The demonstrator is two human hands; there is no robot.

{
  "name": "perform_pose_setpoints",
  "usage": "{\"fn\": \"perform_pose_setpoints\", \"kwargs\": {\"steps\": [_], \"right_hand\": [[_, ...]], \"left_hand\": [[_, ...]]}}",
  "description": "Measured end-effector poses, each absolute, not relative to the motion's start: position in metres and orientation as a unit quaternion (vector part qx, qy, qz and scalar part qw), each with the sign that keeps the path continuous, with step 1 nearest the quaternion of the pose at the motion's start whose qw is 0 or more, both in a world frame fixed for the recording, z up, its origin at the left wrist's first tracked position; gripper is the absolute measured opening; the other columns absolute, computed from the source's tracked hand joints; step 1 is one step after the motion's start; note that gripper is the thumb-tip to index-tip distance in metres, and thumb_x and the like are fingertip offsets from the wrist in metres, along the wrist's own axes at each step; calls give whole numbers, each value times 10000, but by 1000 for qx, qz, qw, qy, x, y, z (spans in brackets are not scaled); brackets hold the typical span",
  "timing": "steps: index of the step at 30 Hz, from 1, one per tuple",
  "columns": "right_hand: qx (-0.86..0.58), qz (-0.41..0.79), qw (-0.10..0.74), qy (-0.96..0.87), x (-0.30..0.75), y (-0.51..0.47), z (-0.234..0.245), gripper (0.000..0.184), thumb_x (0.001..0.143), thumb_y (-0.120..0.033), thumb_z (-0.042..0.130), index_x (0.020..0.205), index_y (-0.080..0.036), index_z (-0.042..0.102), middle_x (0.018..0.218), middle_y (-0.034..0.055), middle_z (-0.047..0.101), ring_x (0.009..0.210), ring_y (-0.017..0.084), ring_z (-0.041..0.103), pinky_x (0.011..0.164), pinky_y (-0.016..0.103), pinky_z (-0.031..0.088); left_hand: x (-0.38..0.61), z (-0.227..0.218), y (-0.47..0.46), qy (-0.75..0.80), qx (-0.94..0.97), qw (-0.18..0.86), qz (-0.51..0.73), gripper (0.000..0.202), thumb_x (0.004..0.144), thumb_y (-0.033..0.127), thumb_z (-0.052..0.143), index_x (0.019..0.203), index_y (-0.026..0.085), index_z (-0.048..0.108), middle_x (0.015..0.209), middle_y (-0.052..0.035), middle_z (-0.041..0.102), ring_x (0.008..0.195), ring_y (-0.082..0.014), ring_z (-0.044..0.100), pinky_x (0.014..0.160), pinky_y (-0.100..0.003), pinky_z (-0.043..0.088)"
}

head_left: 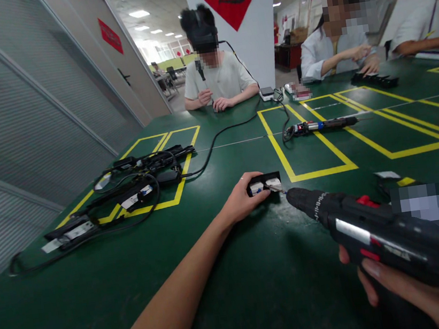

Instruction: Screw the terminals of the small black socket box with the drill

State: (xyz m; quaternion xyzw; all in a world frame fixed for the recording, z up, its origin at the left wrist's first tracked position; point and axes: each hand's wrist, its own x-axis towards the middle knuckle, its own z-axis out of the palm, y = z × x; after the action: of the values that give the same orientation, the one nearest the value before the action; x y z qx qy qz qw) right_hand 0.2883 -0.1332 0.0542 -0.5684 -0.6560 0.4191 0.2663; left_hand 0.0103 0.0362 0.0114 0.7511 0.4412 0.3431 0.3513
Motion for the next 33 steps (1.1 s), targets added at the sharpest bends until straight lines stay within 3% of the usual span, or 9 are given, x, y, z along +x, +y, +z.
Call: {"fn": "perform_pose_setpoints", "kwargs": {"steps": [7, 12, 20, 27, 33], "right_hand": [[-566, 415, 285, -653, 285, -135, 55, 228, 878, -327, 494, 995, -323, 689, 762, -32, 728, 785, 168, 712, 824, 224, 555], [-571, 398, 304, -650, 282, -134, 58, 205, 873, -345, 502, 903, -303, 700, 674, -27, 713, 659, 166, 712, 685, 204, 592], [-580, 422, 284, -636, 286, -137, 55, 239, 870, -390, 493, 980, -310, 690, 773, -16, 727, 820, 185, 707, 803, 228, 560], [-561, 466, 264, -632, 288, -135, 51, 234, 883, -364, 471, 970, -319, 683, 760, -22, 717, 770, 157, 699, 850, 217, 531], [-552, 464, 259, -642, 288, -132, 56, 196, 866, -326, 495, 844, -286, 686, 769, -11, 729, 787, 171, 706, 891, 257, 517]], "left_hand": [[10, 10, 36, 440, 751, 352, 343, 570, 719, 367, 703, 1220, 209, 482, 1154, -87, 567, 1024, -232, 578, 907, -407, 466], [10, 12, 35, 427, 765, 342, 342, 612, 696, 337, 726, 1234, 201, 469, 1195, -101, 534, 1085, -245, 547, 934, -411, 450], [10, 10, 35, 430, 769, 324, 345, 521, 761, 309, 656, 1233, 202, 464, 1189, -96, 535, 1105, -241, 532, 971, -413, 422], [10, 9, 35, 441, 773, 308, 338, 483, 779, 299, 625, 1227, 209, 468, 1170, -86, 544, 1090, -233, 538, 968, -403, 422], [10, 13, 35, 418, 802, 256, 342, 436, 794, 302, 610, 1203, 196, 505, 1173, -97, 525, 1120, -235, 506, 1008, -393, 390]]}}
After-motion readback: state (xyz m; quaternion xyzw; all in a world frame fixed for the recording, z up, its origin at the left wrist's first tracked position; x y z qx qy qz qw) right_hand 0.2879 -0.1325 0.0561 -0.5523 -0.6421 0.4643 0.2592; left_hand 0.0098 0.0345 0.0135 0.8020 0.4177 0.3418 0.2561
